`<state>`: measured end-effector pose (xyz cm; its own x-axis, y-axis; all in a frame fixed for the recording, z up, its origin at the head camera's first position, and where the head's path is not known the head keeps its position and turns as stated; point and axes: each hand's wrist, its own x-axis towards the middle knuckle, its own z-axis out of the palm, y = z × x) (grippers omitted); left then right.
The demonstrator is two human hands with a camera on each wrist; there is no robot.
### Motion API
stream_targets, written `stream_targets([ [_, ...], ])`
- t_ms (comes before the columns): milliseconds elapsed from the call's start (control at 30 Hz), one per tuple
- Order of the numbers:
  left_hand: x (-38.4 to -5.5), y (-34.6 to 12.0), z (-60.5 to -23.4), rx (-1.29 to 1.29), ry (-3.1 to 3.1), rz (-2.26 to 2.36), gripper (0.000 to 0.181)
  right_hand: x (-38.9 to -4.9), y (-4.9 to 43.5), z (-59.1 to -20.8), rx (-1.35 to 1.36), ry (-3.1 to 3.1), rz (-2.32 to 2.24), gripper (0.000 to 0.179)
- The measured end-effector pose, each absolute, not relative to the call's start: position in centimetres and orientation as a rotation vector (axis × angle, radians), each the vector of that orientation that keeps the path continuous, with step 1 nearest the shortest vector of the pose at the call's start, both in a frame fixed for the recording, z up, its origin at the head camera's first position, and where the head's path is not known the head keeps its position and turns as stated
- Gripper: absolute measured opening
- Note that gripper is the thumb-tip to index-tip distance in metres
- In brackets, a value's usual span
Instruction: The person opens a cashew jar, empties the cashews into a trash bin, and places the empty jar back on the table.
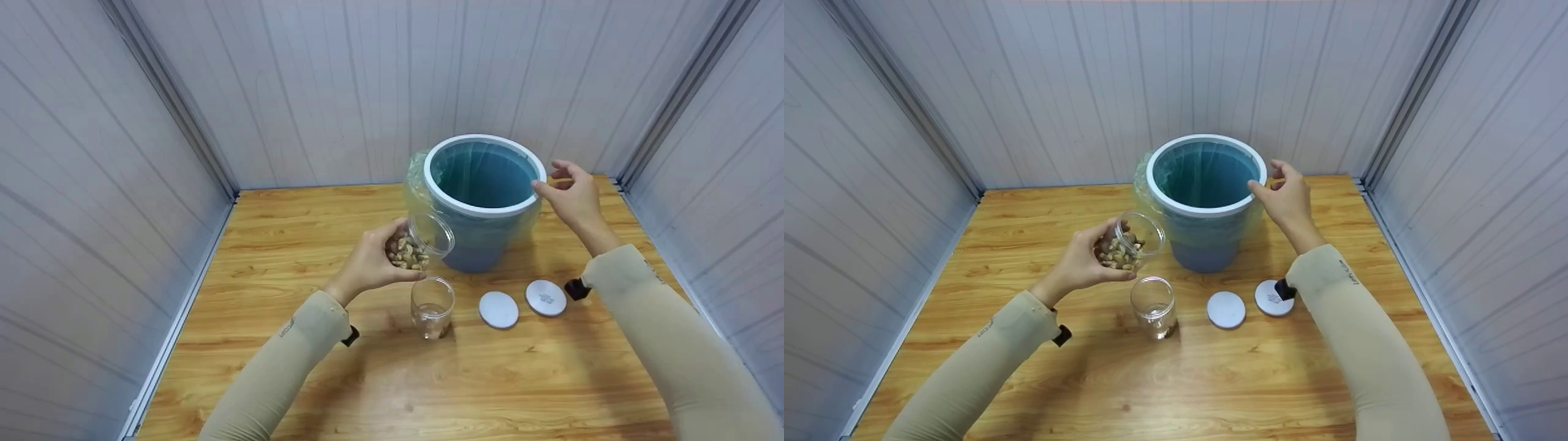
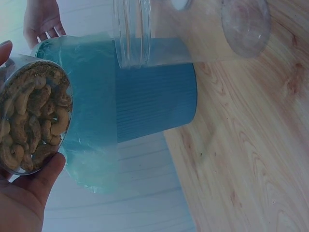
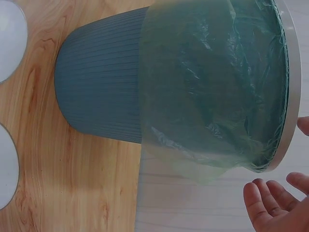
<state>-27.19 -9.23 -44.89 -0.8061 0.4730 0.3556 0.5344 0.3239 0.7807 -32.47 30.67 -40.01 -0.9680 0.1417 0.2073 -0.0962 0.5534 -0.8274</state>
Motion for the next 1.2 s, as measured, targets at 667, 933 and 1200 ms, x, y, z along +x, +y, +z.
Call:
stream_targets([
  [667, -27.3, -9.3, -44.3, -0.972, -2.499, -1.502, 0.092, -34.5, 28.8, -39.8, -0.213, -2.508, 1.474, 0.069],
  [933, -27.7, -9.2, -44.2, -0.982, -2.494, -1.514, 0.091, -35.5, 28.5, -40.4, -0.25, -2.469, 1.441, 0.069],
  [1200, -27.8, -9.1, -44.0, -0.982, -2.501, -1.486, 0.094, -35.8, 28.2, -40.7, -0.283, -2.451, 1.44, 0.064],
])
